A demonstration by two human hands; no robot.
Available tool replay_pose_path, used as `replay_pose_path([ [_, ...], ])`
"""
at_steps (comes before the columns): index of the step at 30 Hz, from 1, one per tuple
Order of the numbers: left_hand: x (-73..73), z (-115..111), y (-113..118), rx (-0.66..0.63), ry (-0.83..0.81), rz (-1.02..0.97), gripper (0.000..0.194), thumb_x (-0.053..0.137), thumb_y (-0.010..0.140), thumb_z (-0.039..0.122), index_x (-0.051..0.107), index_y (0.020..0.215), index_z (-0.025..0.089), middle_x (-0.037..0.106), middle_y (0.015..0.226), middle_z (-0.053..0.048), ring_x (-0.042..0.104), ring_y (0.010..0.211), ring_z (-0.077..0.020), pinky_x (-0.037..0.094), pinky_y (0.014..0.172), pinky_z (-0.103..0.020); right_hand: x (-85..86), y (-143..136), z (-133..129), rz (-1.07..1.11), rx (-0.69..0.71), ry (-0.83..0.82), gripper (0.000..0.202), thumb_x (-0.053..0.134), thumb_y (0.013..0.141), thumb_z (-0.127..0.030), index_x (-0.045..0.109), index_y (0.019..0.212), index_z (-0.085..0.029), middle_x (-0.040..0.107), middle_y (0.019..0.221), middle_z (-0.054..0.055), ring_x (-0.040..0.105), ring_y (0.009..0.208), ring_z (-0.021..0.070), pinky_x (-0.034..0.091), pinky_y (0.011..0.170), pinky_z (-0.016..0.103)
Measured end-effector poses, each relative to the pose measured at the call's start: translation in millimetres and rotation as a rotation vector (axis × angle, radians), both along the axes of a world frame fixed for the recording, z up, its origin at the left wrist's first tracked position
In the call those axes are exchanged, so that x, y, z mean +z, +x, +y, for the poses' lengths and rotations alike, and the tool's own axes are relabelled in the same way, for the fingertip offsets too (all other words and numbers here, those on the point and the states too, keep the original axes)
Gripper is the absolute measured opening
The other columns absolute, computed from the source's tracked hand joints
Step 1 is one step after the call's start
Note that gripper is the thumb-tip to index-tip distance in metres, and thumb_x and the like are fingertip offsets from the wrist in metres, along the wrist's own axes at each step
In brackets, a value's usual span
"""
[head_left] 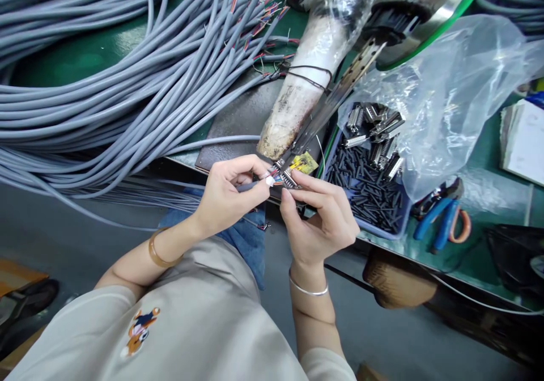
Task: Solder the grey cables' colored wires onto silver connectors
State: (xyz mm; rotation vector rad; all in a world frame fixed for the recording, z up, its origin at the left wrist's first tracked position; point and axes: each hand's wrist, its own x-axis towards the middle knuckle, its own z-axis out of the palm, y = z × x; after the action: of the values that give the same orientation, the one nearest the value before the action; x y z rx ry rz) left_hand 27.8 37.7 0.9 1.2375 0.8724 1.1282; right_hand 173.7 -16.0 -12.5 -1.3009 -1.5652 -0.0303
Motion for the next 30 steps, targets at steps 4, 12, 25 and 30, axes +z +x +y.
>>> replay_pose_path([
  [4, 1.9, 1.3, -0.5, -0.020, -0.004, 0.007, 0.010, 0.068, 0.075, 0.018, 0.064, 0.067, 0.014, 0.071, 0.076, -0.003, 0.061, 0.067, -0.0090, 0.047, 0.057, -0.016, 1.3, 0.5, -1.1, -0.030, -0.015, 0.010, 0.019, 0.079, 0.081, -0.006, 0.069, 0.089, -0.021, 0.081, 0.103, 0.004, 0.077, 0.090, 0.0163, 0.063, 0.081, 0.031],
  [12, 1.7, 0.4, -1.1, -0.024, -0.032, 0.081, 0.012, 0.066, 0.074, 0.014, 0.059, 0.065, 0.015, 0.069, 0.075, -0.003, 0.049, 0.057, -0.0059, 0.035, 0.048, -0.017, 1.8, 2.2, -4.0, -0.168, -0.029, 0.046, 0.019, 0.077, 0.082, -0.007, 0.067, 0.088, -0.021, 0.082, 0.103, 0.003, 0.078, 0.087, 0.0154, 0.064, 0.076, 0.026],
  [25, 3.5, -2.1, -6.5, -0.074, -0.086, 0.042, 0.010, 0.070, 0.076, 0.018, 0.066, 0.068, 0.014, 0.069, 0.072, -0.004, 0.054, 0.060, -0.0078, 0.042, 0.052, -0.018, -1.4, 0.0, -5.5, -0.018, -0.022, -0.014, 0.018, 0.076, 0.084, -0.008, 0.066, 0.088, -0.022, 0.081, 0.099, 0.002, 0.078, 0.088, 0.0156, 0.063, 0.077, 0.028],
  [30, 2.7, -1.9, -7.5, -0.071, -0.117, 0.003, 0.014, 0.071, 0.077, 0.022, 0.064, 0.068, 0.014, 0.065, 0.068, -0.002, 0.050, 0.055, -0.0067, 0.039, 0.048, -0.018, -1.9, -0.7, -5.6, 0.106, 0.017, -0.083, 0.016, 0.074, 0.086, -0.008, 0.066, 0.089, -0.022, 0.080, 0.097, 0.001, 0.077, 0.090, 0.0163, 0.063, 0.079, 0.030],
])
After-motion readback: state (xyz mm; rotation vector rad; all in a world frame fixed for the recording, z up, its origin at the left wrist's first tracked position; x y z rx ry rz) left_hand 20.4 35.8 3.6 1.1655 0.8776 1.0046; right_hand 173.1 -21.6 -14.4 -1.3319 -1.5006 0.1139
